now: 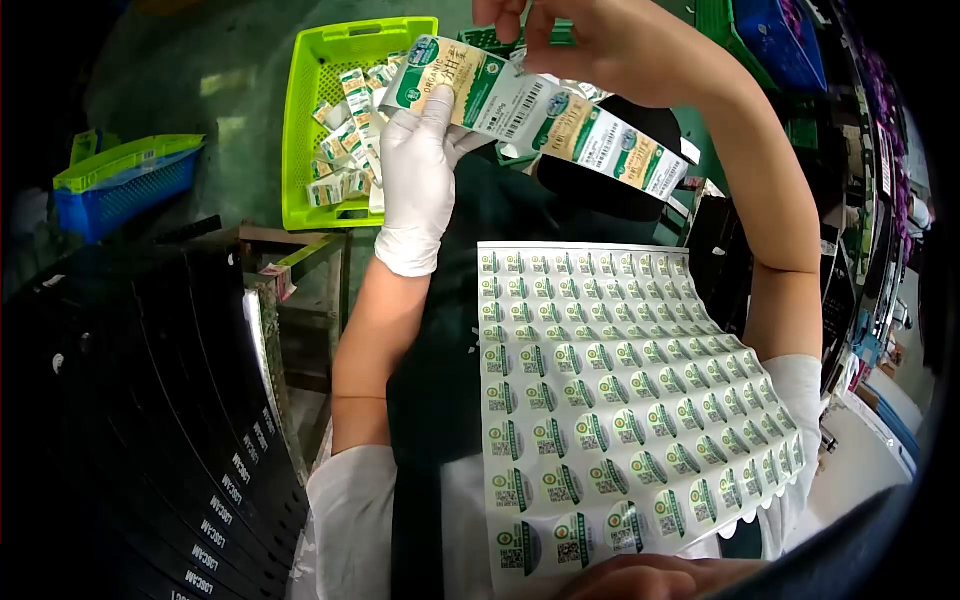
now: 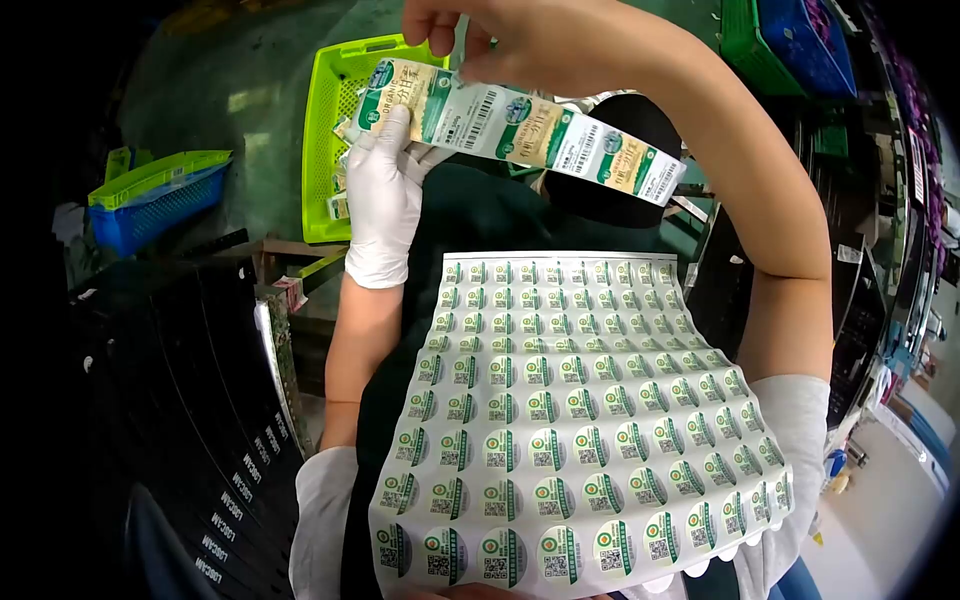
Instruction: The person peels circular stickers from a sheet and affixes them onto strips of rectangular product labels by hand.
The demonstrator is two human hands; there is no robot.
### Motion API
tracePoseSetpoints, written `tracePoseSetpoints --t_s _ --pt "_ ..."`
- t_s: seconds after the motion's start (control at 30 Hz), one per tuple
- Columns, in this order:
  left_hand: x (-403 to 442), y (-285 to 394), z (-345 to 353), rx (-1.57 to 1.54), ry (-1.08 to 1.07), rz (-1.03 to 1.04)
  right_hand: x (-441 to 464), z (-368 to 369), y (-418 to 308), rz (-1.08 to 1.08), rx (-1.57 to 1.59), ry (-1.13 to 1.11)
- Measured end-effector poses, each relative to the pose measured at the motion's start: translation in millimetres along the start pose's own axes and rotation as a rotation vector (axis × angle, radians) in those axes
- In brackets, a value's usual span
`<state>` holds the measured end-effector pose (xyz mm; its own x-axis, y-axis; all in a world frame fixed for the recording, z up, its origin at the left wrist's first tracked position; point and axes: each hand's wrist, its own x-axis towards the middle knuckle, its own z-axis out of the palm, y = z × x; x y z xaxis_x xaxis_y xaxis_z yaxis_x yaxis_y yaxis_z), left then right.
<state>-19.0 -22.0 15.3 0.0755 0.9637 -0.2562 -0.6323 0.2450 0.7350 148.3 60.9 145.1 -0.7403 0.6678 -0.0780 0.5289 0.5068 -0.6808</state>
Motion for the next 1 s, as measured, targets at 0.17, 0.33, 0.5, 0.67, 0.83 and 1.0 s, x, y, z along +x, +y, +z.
tracePoseSetpoints --t_s 0.17,0.33,0.5,0.67,0.83,1.0 --pt "4.0 -7.1 5.0 0.077 0.039 0.050 3.7 5.0 -4.7 -0.005 -0.169 -0.107" --pt "2.3 -5.2 7.2 0.046 -0.006 0.073 12.1 15.0 -8.6 0.050 -0.259 -0.125" --pt "5.9 -5.4 2.0 0.018 -0.009 0.094 15.5 19.7 21.4 -0.181 -0.479 0.381" --pt "7.1 4.0 2.7 -0.064 -0.134 0.200 5.7 9.6 10.3 0.130 -0.036 -0.096" --pt "-12.6 -38.6 23.7 0.182 -0.316 -0.045 13.2 20.0 0.3 0.174 0.470 0.075" --pt "-7.5 -26.3 29.1 -0.087 -0.241 -0.015 -17.5 -1.5 27.4 0.200 0.340 0.051"
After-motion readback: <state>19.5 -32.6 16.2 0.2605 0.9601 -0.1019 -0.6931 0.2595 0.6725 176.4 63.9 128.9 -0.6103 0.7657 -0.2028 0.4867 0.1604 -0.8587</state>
